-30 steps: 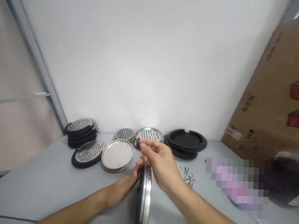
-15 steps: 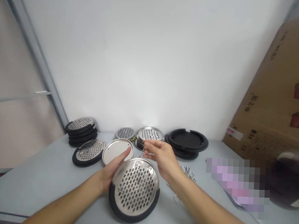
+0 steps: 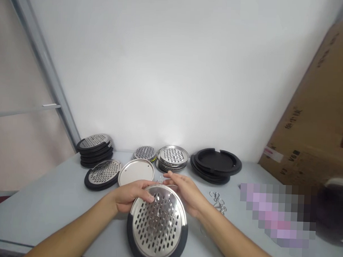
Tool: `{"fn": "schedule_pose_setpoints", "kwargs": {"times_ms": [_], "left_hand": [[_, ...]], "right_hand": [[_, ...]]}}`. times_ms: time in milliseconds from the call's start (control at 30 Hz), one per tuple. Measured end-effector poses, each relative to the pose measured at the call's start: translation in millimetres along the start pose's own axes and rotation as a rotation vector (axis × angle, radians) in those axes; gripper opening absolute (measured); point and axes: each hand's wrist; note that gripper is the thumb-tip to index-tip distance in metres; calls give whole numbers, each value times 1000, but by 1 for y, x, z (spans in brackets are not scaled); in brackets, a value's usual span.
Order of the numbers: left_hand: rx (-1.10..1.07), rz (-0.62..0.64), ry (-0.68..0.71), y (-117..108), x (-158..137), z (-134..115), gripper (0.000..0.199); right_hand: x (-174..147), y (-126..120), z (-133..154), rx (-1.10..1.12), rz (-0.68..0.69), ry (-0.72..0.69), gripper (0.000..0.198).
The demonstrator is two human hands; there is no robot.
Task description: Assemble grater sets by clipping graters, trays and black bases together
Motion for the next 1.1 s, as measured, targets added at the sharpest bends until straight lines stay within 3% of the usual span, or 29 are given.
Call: {"fn": "schedule_pose_setpoints", "kwargs": {"times_ms": [100, 200, 367, 567, 767, 1100], "left_hand": [[-24, -3, 64, -1, -1, -3, 45], [-34, -22, 128, 1, -1, -7, 42], [-16, -189, 214, 4, 2, -7, 31], [-71, -330, 176, 5, 5, -3, 39], [-130, -380, 148, 7, 7, 0, 35], [-172, -347, 171, 5, 8, 1, 28]], "right_hand": [[-12, -5, 4, -91, 18, 40, 44], [-20, -3, 8, -161, 63, -14, 45], [-25, 8, 2, -273, 36, -108, 43], [-20, 9, -12, -311, -51, -168, 44], [-17, 5, -19, -285, -151, -186, 43], [-18, 6, -18, -244, -95, -201, 37]]}}
Point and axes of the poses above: each hand's wrist, its own x-axis towards the middle knuckle, its own y-axis out of the palm, z = x × y, and after that the axes turned 3 degrees about y, right-handed
